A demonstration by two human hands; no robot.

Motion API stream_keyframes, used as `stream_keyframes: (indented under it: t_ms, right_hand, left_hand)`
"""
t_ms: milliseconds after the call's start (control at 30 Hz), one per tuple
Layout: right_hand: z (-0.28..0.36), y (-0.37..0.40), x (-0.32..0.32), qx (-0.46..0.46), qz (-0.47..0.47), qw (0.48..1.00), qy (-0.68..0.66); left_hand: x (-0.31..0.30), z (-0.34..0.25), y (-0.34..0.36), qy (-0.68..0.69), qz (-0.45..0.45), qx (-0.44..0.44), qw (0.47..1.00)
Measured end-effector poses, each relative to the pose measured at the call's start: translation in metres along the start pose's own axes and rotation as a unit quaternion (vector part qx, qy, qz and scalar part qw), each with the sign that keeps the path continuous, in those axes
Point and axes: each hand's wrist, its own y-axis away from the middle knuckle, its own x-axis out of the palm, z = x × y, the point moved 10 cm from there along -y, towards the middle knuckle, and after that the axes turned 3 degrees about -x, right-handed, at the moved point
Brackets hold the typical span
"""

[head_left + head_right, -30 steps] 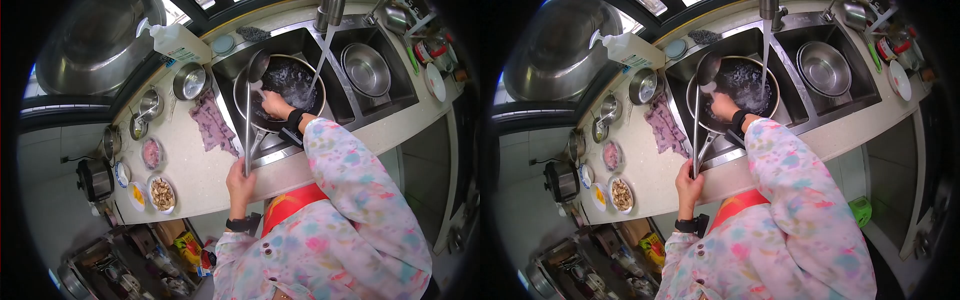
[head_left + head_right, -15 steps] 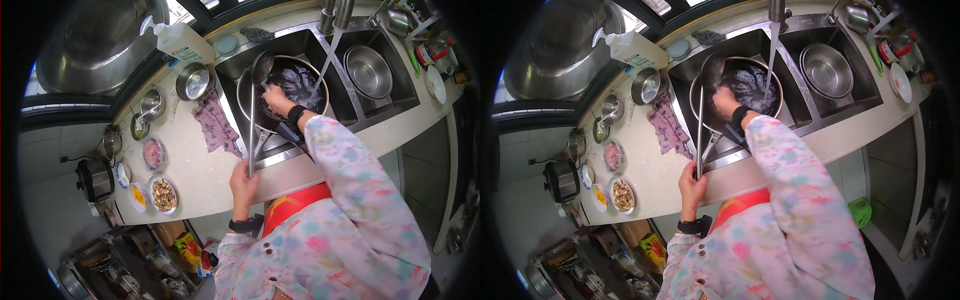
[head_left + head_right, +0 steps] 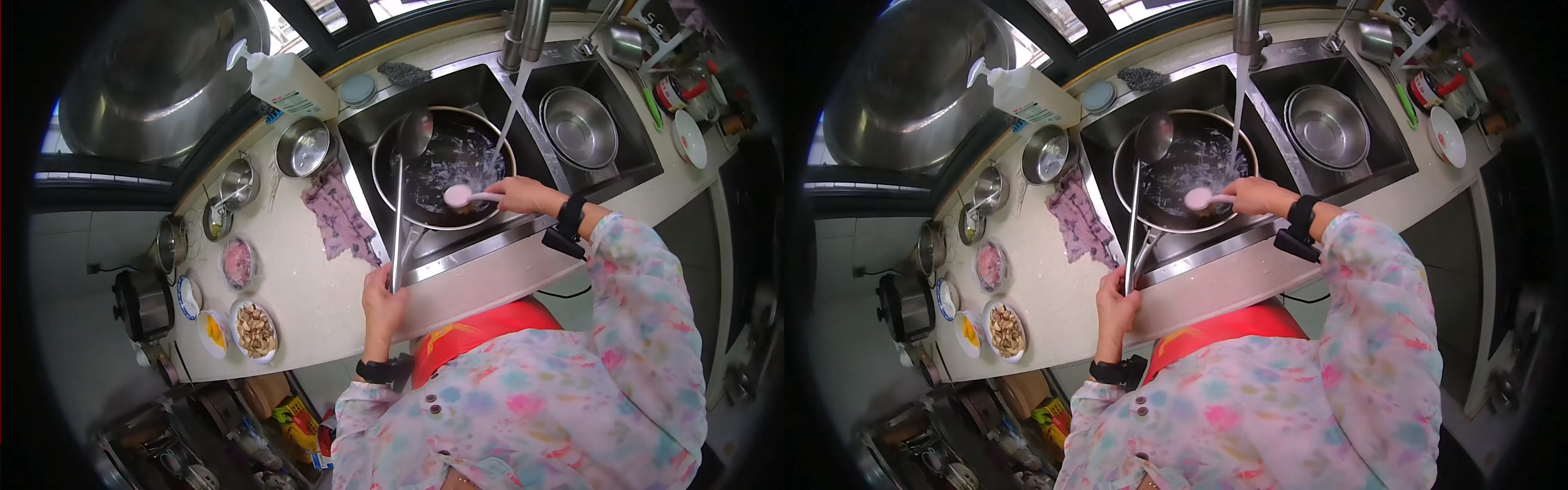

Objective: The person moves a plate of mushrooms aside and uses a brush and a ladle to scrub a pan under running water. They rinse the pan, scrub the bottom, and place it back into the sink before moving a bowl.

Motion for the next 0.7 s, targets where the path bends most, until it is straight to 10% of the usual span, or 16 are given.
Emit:
stream_keyframes:
  t_ms: [133, 333, 533, 700]
  right_hand:
    - [-0.007, 0.021, -0.019, 0.022, -0.163, 0.986, 0.029]
    - [0.009, 0.006, -0.011, 0.016, -0.216, 0.976, -0.030]
    - [0.028, -0.013, -0.005, -0.066, -0.241, 0.948, 0.196]
    - [0.017, -0.017, 0.007, -0.077, -0.286, 0.951, 0.092]
  left_hand:
    - [0.009, -0.021, -0.006, -0.110, 0.034, -0.012, 0.993]
    - [0.046, -0.029, 0.006, 0.227, 0.207, -0.196, 0.931]
    - [0.056, -0.060, 0.033, 0.345, 0.323, -0.284, 0.834]
    - [0.073, -0.056, 0.030, 0.389, 0.329, -0.307, 0.804]
